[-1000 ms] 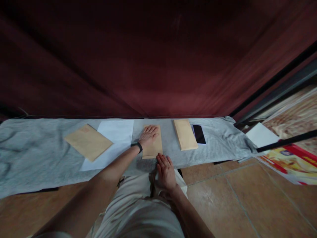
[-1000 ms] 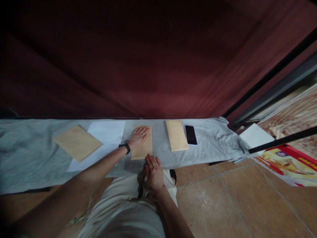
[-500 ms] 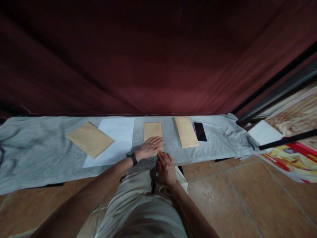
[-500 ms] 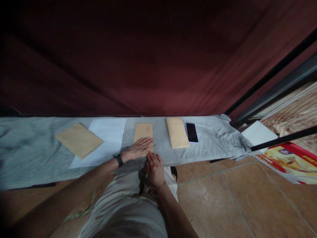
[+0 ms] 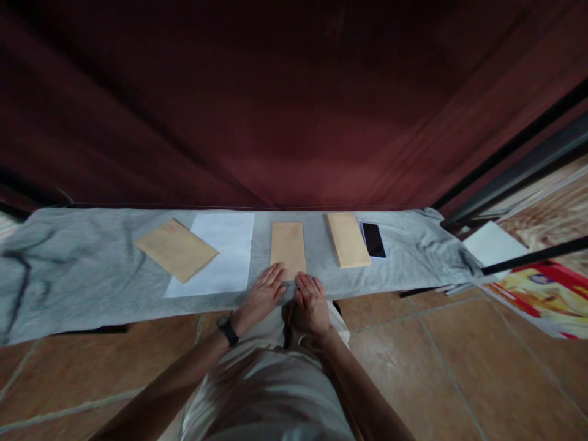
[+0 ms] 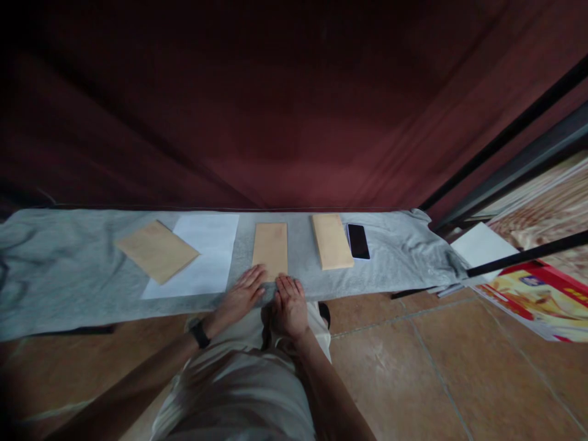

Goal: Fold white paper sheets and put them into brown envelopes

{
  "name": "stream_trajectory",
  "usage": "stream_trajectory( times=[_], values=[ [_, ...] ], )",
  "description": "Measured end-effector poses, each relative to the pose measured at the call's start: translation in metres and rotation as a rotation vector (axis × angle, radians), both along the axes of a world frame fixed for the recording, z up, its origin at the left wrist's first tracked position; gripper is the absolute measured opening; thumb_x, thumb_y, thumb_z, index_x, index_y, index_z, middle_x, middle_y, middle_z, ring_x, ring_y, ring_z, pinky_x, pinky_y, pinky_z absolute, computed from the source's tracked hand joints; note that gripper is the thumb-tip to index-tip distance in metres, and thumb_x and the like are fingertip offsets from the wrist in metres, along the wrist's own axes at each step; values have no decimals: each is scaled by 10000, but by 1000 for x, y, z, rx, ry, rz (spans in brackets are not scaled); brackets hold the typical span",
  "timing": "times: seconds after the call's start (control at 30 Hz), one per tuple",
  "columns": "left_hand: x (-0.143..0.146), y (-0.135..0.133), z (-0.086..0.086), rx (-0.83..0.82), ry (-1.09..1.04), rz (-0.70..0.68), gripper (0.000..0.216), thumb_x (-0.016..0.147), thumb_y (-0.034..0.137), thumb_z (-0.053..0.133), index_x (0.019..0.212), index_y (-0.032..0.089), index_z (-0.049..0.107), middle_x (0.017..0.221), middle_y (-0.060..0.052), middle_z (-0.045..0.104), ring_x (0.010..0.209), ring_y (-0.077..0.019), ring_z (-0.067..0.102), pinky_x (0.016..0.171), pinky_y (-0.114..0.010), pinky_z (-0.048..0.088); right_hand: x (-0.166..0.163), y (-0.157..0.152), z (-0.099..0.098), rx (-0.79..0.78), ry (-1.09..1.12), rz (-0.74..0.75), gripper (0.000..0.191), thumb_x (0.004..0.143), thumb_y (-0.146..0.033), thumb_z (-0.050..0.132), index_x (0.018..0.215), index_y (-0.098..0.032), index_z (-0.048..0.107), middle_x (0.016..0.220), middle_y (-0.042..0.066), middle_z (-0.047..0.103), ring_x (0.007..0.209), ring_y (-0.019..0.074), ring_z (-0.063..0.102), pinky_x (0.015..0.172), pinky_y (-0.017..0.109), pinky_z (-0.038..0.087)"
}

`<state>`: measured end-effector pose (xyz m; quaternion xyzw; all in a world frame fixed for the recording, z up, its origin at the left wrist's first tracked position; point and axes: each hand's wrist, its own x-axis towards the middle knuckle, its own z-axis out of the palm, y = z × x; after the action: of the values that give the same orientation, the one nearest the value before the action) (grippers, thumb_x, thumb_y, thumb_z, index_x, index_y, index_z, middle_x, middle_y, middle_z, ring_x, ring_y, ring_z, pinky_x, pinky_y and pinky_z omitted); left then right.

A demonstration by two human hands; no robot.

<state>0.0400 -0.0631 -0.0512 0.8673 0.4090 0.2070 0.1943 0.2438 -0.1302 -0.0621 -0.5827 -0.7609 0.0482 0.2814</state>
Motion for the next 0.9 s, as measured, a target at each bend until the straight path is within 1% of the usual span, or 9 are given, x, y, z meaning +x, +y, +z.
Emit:
stream_trajectory(
  times=[0.1,0.2,0.3,0.37,0.47,0.57,0.67,0.77,0.9],
  values=[
    [1,-4,-2,-129,-205,221,421,979,261,498,1375,175,611,1565,-136,496,1458,-269,456,1211,-484,387,0,0,-2,10,5,-5,445,1053,-205,401,1474,-162,539,1489,108,594,1406,229,522,1248,474,321],
    [8,0,3,-298,-446,391,431,852,194,616,1280,197,665,1430,-120,611,1319,-264,584,1138,-446,468,-1,0,-5,19,6,-14,450,1044,-199,407,1471,-159,543,1479,109,602,1399,231,527,1248,470,318],
    [19,4,12,-509,-696,524,511,722,138,696,1228,199,670,1185,-80,714,1081,-225,680,996,-382,541,-1,0,-6,31,-1,-26,460,1035,-187,414,1476,-158,539,1475,111,604,1397,231,527,1243,465,322],
    [24,6,16,-637,-823,578,557,689,129,708,1237,196,642,994,-38,731,895,-184,690,854,-325,562,-2,-1,-6,38,-7,-29,464,1032,-181,415,1480,-160,537,1474,113,605,1393,232,529,1239,464,324],
    [29,6,19,-708,-884,596,504,696,155,690,1196,178,633,773,19,682,639,-126,605,628,-246,501,-2,-1,-4,37,-13,-31,464,1034,-182,417,1482,-161,536,1470,119,607,1385,241,534,1234,473,321],
    [32,5,23,-699,-880,576,289,690,181,674,979,165,678,717,22,653,549,-96,518,522,-213,415,-5,0,1,7,-35,-46,457,1038,-193,420,1478,-165,538,1458,132,615,1357,262,555,1231,506,298],
    [38,4,31,-662,-877,548,138,698,218,665,829,176,662,694,19,633,570,-100,524,511,-200,399,-11,7,8,-39,-58,-91,439,1039,-225,431,1454,-156,554,1433,162,628,1295,289,593,1198,516,323],
    [48,5,39,-651,-862,543,107,701,247,660,783,187,627,678,24,610,599,-112,552,532,-202,423,-19,19,19,-84,-71,-176,396,1037,-291,460,1380,-150,600,1365,191,661,1187,299,644,1094,462,431],
    [61,8,44,-685,-854,484,108,728,246,654,808,194,604,734,14,634,654,-123,600,593,-221,476,-25,35,34,-200,-37,-271,277,1020,-229,447,1120,-172,700,1094,183,739,951,265,705,908,382,511]
  ],
)
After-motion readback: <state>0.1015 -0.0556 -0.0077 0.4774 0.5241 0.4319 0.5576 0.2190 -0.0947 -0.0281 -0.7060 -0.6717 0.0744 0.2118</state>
